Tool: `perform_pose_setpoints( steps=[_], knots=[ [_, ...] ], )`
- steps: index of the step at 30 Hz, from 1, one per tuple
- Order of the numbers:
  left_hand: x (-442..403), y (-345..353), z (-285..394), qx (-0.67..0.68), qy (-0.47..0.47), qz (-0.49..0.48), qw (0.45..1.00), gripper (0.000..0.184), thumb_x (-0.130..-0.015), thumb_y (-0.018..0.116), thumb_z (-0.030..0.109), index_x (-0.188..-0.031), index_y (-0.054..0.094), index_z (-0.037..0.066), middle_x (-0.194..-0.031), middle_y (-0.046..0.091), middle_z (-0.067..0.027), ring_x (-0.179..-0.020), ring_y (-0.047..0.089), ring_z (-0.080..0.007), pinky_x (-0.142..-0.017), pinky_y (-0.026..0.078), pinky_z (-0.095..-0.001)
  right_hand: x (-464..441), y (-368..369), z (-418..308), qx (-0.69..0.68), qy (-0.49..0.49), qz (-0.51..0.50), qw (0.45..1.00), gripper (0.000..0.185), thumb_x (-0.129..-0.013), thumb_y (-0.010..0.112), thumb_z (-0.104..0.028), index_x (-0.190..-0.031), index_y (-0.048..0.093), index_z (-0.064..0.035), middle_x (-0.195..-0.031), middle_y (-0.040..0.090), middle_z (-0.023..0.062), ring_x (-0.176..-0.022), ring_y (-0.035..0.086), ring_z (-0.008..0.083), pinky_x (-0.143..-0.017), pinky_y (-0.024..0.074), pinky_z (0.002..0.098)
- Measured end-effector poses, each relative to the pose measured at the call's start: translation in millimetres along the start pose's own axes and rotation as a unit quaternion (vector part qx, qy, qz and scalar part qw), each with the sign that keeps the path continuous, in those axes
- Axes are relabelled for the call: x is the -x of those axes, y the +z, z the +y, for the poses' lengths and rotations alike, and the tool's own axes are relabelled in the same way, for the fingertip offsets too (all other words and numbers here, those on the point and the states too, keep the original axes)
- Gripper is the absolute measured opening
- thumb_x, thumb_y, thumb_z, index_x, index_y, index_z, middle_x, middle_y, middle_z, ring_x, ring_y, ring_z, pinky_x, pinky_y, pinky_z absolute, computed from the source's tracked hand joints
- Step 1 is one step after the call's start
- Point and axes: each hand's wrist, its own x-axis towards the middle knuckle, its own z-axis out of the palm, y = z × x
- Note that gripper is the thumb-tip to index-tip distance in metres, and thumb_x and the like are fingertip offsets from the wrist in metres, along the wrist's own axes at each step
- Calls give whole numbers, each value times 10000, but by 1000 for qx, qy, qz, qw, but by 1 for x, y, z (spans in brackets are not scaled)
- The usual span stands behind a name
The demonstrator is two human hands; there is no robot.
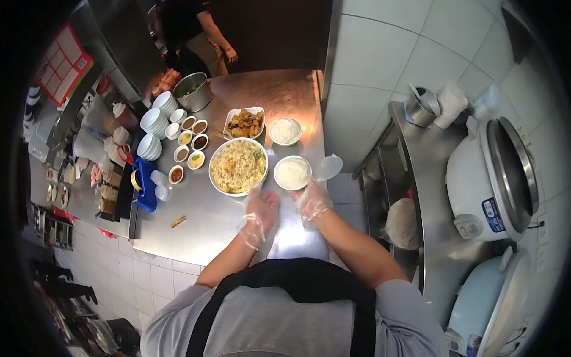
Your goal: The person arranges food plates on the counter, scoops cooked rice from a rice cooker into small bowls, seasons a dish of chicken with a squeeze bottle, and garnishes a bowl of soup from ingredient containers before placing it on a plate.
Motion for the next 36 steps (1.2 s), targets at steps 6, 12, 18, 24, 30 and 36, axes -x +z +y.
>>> perform_pose_setpoints(
  steps=[6, 12, 18, 24, 30, 36],
  knots=[
    [28, 7, 44, 49, 83, 60, 994, 511, -931, 472, 474, -1234, 427, 66, -1126, 467, -73, -995, 449, -198, -879, 392, -345, -22, 38, 1, 32, -19, 50, 998, 403, -962, 482, -306, -1222, 477, 2, -1166, 558, 112, -890, 612, 201, -817, 541, 348],
    [5, -9, 49, -13, 27, 24, 999, 569, -955, 386, 489, -1334, 379, 65, -1272, 454, -91, -1143, 424, -230, -1002, 323, -356, -2, 5, -37, 104, 20, -134, 985, 492, -910, 564, -369, -1254, 456, -35, -1033, 612, 117, -822, 613, 252, -684, 544, 385],
    [31, 34, -3, -335, 1, -176, 926, 645, -932, 441, 487, -1434, 280, 115, -1458, 324, -116, -1333, 306, -299, -1101, 226, -418, 59, -14, -139, 480, -95, 147, 860, 228, -771, 683, -209, -904, 697, -24, -887, 688, 116, -764, 670, 257, -649, 553, 346],
    [70, 75, -95, -830, 293, -387, 273, 660, -814, 611, 385, -1380, 401, 119, -1456, 318, -157, -1371, 222, -362, -1114, 187, -487, 55, -75, -303, 312, -357, 121, 872, 228, -917, 427, -218, -1089, 555, -139, -747, 611, 92, -545, 574, 254, -474, 483, 398],
    [72, 79, -107, -868, 290, -302, 269, 659, -776, 634, 390, -1360, 442, 152, -1485, 277, -125, -1394, 172, -344, -1110, 162, -524, 60, -43, -466, 808, -350, 345, 324, 324, -895, 422, -188, -1150, 603, -105, -1026, 667, 110, -955, 641, 290, -829, 501, 429],
    [72, 87, -111, -886, 275, -242, 283, 703, -740, 652, 363, -1373, 420, 162, -1494, 262, -96, -1389, 195, -339, -1101, 159, -547, 10, 3, -540, 899, -266, 328, 119, 237, -821, 559, -183, -1003, 696, -118, -1057, 666, 109, -980, 643, 262, -816, 503, 439]
  ],
)
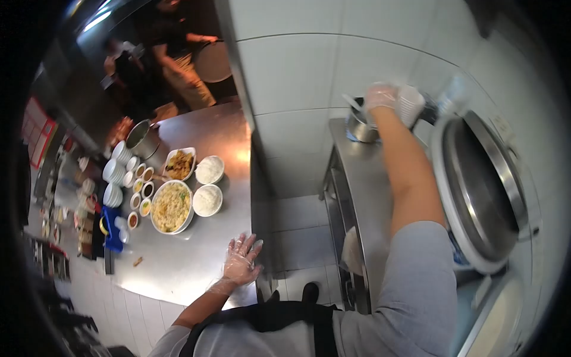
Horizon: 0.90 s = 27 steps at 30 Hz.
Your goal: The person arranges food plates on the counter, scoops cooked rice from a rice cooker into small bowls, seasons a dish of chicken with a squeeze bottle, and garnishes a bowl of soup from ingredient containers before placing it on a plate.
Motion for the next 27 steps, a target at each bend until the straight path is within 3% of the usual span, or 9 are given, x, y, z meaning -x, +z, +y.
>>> perform_pose_setpoints(
  steps=[4, 7, 9, 13, 14, 17, 20, 22, 27],
  knots=[
    [-3, -5, 3, 6, -5, 6, 1000, 750, -694, 677, 318, -1378, 405, 178, -1477, 294, -98, -1376, 234, -345, -1081, 185, -571, -65, 53, -16, 66, -47, 153, 985, 226, -771, 560, -163, -934, 698, -88, -986, 675, 119, -974, 628, 270, -878, 451, 433],
    [-2, -11, 1, 9, -21, -6, 1000, 797, -653, 651, 323, -1390, 384, 184, -1491, 274, -83, -1391, 213, -314, -1089, 188, -554, -95, 68, -22, 63, -87, 107, 988, 281, -793, 513, -240, -959, 688, -96, -1051, 648, 139, -1075, 566, 284, -956, 382, 438],
    [3, -1, -5, -1, -13, 15, 1000, 783, -670, 604, 348, -1397, 364, 182, -1505, 238, -76, -1404, 180, -304, -1109, 146, -541, -97, 73, -29, 102, -62, 206, 971, 237, -806, 519, -239, -898, 711, -136, -1015, 667, 96, -985, 616, 258, -881, 430, 408],
    [7, 3, -6, 44, -37, 7, 998, 815, -689, 636, 337, -1421, 313, 182, -1516, 208, -76, -1410, 155, -298, -1115, 132, -547, -190, 157, -1, 139, -145, 229, 953, 287, -833, 543, -244, -1076, 662, -151, -1143, 618, 89, -1143, 527, 254, -1039, 320, 417],
    [8, 5, -5, 44, -45, 9, 998, 814, -692, 636, 338, -1422, 312, 180, -1516, 209, -77, -1410, 155, -298, -1115, 132, -547, -168, 121, 0, 206, -139, 52, 967, 306, -851, 533, -231, -1128, 641, -159, -1213, 588, 94, -1203, 487, 247, -1075, 283, 421],
    [7, 4, -5, 46, -50, 14, 998, 813, -697, 640, 337, -1423, 311, 179, -1514, 212, -82, -1409, 157, -298, -1114, 134, -548, -98, 30, -26, 256, -118, -106, 954, 382, -896, 471, -371, -1195, 600, -172, -1287, 538, 113, -1237, 464, 231, -1110, 200, 456],
    [7, 2, -5, 47, -56, 14, 997, 815, -691, 648, 329, -1422, 316, 187, -1509, 223, -86, -1406, 169, -302, -1108, 142, -554, -155, 128, 27, -1, -109, 91, 990, 320, -882, 487, -236, -1158, 629, -155, -1246, 576, 102, -1158, 539, 283, -1085, 279, 432],
    [5, 3, -5, 47, -46, 20, 998, 822, -683, 656, 325, -1422, 319, 196, -1505, 232, -87, -1402, 181, -306, -1103, 148, -559, -95, 60, 9, 56, -95, -10, 994, 333, -906, 437, -283, -1093, 651, -108, -1151, 626, 128, -1078, 588, 321, -1005, 389, 403],
    [-3, -5, -1, 23, -52, 21, 998, 813, -632, 673, 315, -1384, 391, 186, -1488, 272, -96, -1375, 252, -323, -1070, 212, -571, -106, 61, 29, 86, -122, 1, 989, 313, -886, 463, -241, -1092, 652, -99, -1145, 627, 138, -1064, 597, 328, -958, 425, 413]
  ],
)
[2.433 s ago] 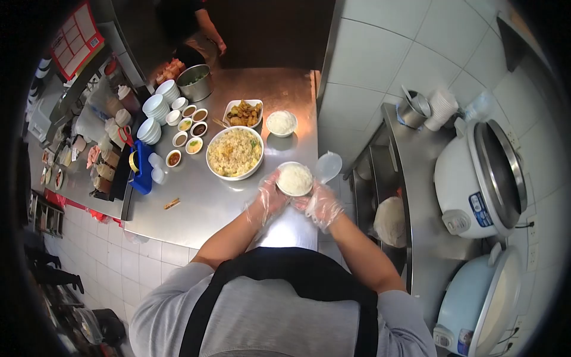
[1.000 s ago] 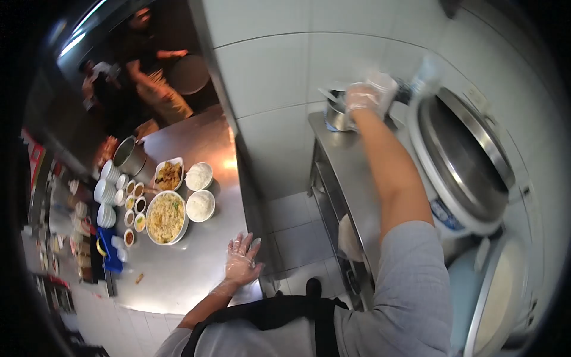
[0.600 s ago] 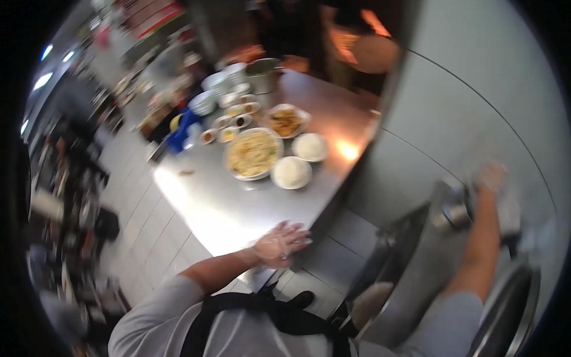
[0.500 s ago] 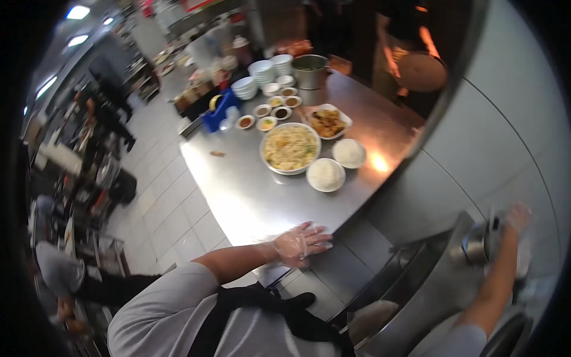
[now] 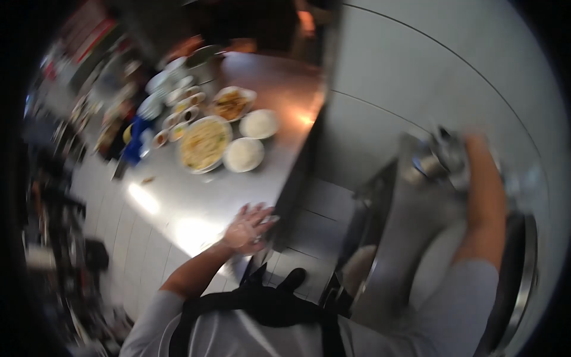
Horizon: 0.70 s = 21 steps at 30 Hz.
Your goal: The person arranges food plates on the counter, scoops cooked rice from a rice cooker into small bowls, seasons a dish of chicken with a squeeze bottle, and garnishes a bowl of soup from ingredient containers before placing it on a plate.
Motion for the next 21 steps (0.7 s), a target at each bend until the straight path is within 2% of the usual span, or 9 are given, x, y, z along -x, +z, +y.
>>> perform_pose_setpoints(
  steps=[6, 9, 11, 13, 15, 17, 19, 20, 21],
  knots=[
    [-8, 9, 3, -2, 7, 22, 1000, 720, -610, 686, 293, -1296, 512, 164, -1456, 346, -105, -1350, 300, -340, -1065, 210, -586, -4, -25, 10, -6, 8, -65, 998, 297, -863, 494, -190, -1092, 653, -88, -1136, 629, 151, -1046, 608, 335, -901, 468, 425],
    [-7, 11, 0, 15, 19, 40, 999, 697, -595, 673, 273, -1268, 539, 154, -1452, 354, -121, -1344, 308, -353, -1069, 187, -591, -10, -25, 5, -112, 16, -20, 993, 291, -830, 529, -132, -1086, 658, -87, -1159, 616, 167, -1068, 597, 341, -909, 464, 428],
    [-8, 12, 2, 11, 18, 40, 999, 723, -594, 668, 268, -1292, 514, 159, -1457, 344, -121, -1350, 295, -352, -1074, 175, -590, 6, -30, -15, -19, -1, -94, 995, 340, -839, 512, -164, -1153, 628, -100, -1209, 587, 178, -1103, 573, 357, -929, 450, 459],
    [-8, 9, 4, -2, 18, 21, 1000, 761, -594, 665, 261, -1326, 478, 170, -1468, 325, -118, -1361, 273, -351, -1079, 163, -589, 32, -29, -41, -93, 2, -10, 996, 445, -852, 491, -205, -1279, 523, -80, -1328, 497, 168, -1229, 472, 346, -1005, 381, 480],
    [-7, 10, 4, -25, 17, 18, 999, 797, -599, 664, 252, -1359, 434, 187, -1479, 303, -115, -1371, 248, -349, -1086, 153, -585, 46, -36, -68, -159, 39, 108, 980, 477, -840, 499, -200, -1296, 488, -59, -1351, 455, 185, -1255, 418, 372, -1025, 336, 503],
    [-8, 15, 6, -49, 31, 4, 998, 836, -609, 662, 234, -1396, 381, 206, -1492, 272, -114, -1382, 219, -349, -1098, 137, -572, 70, -60, -110, -252, 134, 252, 925, 513, -828, 507, -194, -1313, 454, -37, -1373, 414, 203, -1281, 364, 397, -1046, 291, 525],
    [-7, 22, 3, -57, 67, 33, 996, 807, -635, 662, 239, -1392, 387, 196, -1483, 283, -133, -1371, 231, -366, -1096, 141, -560, 125, -88, -158, -355, 205, 409, 815, 551, -815, 515, -188, -1330, 420, -16, -1396, 372, 220, -1307, 310, 423, -1066, 246, 548],
    [-6, 25, 1, -55, 79, 48, 994, 794, -648, 663, 245, -1391, 387, 192, -1482, 281, -140, -1367, 232, -376, -1094, 144, -557, 164, -101, -180, -396, 194, 461, 770, 571, -809, 519, -185, -1338, 403, -5, -1407, 351, 229, -1321, 283, 436, -1076, 224, 560],
    [-4, 27, 0, -59, 90, 51, 993, 784, -658, 664, 251, -1389, 388, 183, -1479, 280, -151, -1364, 232, -383, -1093, 146, -554, 213, -114, -195, -515, 121, 513, 676, 544, -790, 529, -180, -1305, 445, -22, -1350, 400, 244, -1243, 352, 476, -1035, 265, 596]
  ],
)
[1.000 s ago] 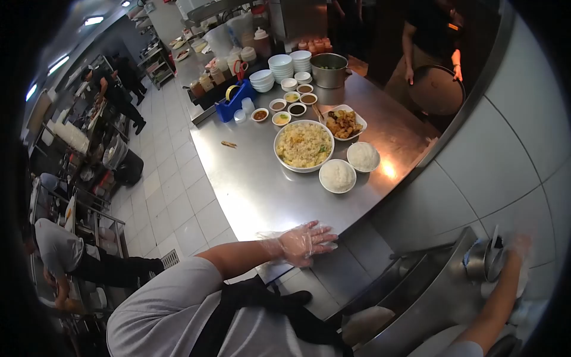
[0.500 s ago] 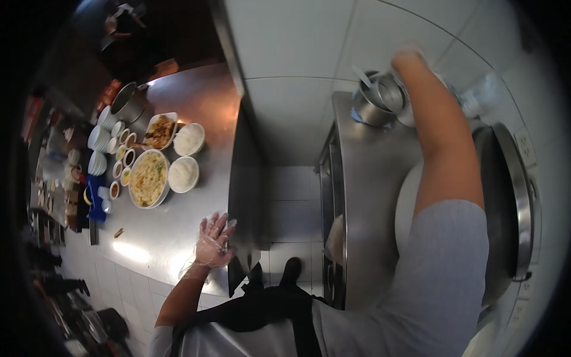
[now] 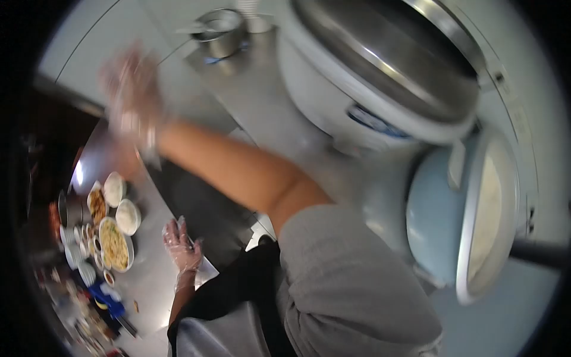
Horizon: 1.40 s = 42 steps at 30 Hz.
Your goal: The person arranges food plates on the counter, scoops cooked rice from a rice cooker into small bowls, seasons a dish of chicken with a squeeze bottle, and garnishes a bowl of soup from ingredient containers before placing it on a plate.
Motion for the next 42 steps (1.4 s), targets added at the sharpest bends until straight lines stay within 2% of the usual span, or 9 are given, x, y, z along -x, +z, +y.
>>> perform_pose_setpoints(
  steps=[7, 15, 24, 26, 29, 30, 33, 37, 42],
  knots=[
    [4, -13, 11, -11, 29, 20, 999, 760, -708, 669, 270, -1395, 375, 131, -1452, 288, -214, -1347, 233, -416, -1091, 173, -528, 198, -221, -56, -26, -51, -132, 990, 261, -816, 600, -153, -1064, 625, -74, -1044, 589, 94, -1017, 564, 256, -861, 479, 419],
    [18, -7, 7, 19, 49, 120, 991, 685, -715, 690, 153, -1353, 440, 132, -1411, 349, -201, -1318, 290, -400, -1079, 247, -500, 273, -468, -71, 242, 565, -54, 787, 234, -852, 577, -209, -1000, 654, -44, -934, 638, 129, -864, 614, 268, -790, 488, 361],
    [31, -5, 7, 39, 55, 186, 980, 641, -716, 724, 164, -1310, 487, 130, -1389, 382, -188, -1317, 303, -380, -1080, 256, -491, 327, -460, -88, 422, 396, -374, 725, 166, -794, 579, -117, -922, 647, -37, -932, 636, 138, -898, 625, 283, -753, 523, 360],
    [30, -3, 2, 28, 51, 184, 981, 634, -721, 724, 188, -1307, 489, 131, -1396, 374, -189, -1327, 290, -378, -1087, 235, -499, 294, -483, -88, 572, 107, -322, 747, 191, -817, 555, -125, -973, 600, -25, -937, 628, 115, -886, 626, 268, -734, 526, 373],
    [32, -10, 9, 53, 28, 177, 982, 654, -709, 729, 192, -1311, 482, 125, -1400, 365, -196, -1324, 290, -386, -1087, 234, -505, 180, -541, -109, 427, 162, -115, 882, 286, -871, 510, -153, -1146, 483, -79, -983, 600, 63, -874, 595, 233, -685, 508, 410],
    [33, -10, 7, 52, 30, 180, 982, 659, -705, 731, 195, -1311, 482, 121, -1401, 362, -198, -1325, 287, -389, -1086, 233, -504, 153, -570, -106, 699, 39, -153, 697, 178, -848, 553, -140, -1018, 577, -92, -930, 603, 90, -845, 598, 260, -687, 494, 399],
    [29, -8, 3, 55, 32, 196, 979, 672, -694, 735, 203, -1310, 481, 113, -1401, 357, -203, -1324, 281, -401, -1084, 231, -507, 58, -626, -108, 606, 39, -29, 794, 94, -799, 618, -143, -861, 668, -93, -835, 628, 133, -787, 625, 285, -684, 498, 388],
    [35, -16, 10, 67, 22, 215, 974, 677, -693, 730, 208, -1313, 475, 109, -1406, 346, -206, -1325, 266, -421, -1075, 222, -530, -18, -676, -16, 629, 284, -538, 484, 279, -782, 626, -270, -1006, 673, -111, -965, 668, 147, -910, 642, 283, -820, 500, 369],
    [41, -22, 54, 74, -49, 189, 978, 707, -692, 729, 193, -1336, 447, 130, -1445, 283, -195, -1344, 219, -427, -1076, 203, -544, -115, -602, 117, 484, 306, -277, 772, 533, -847, 591, -423, -1217, 568, -41, -1178, 614, 144, -1095, 573, 269, -955, 419, 335]
  ],
)
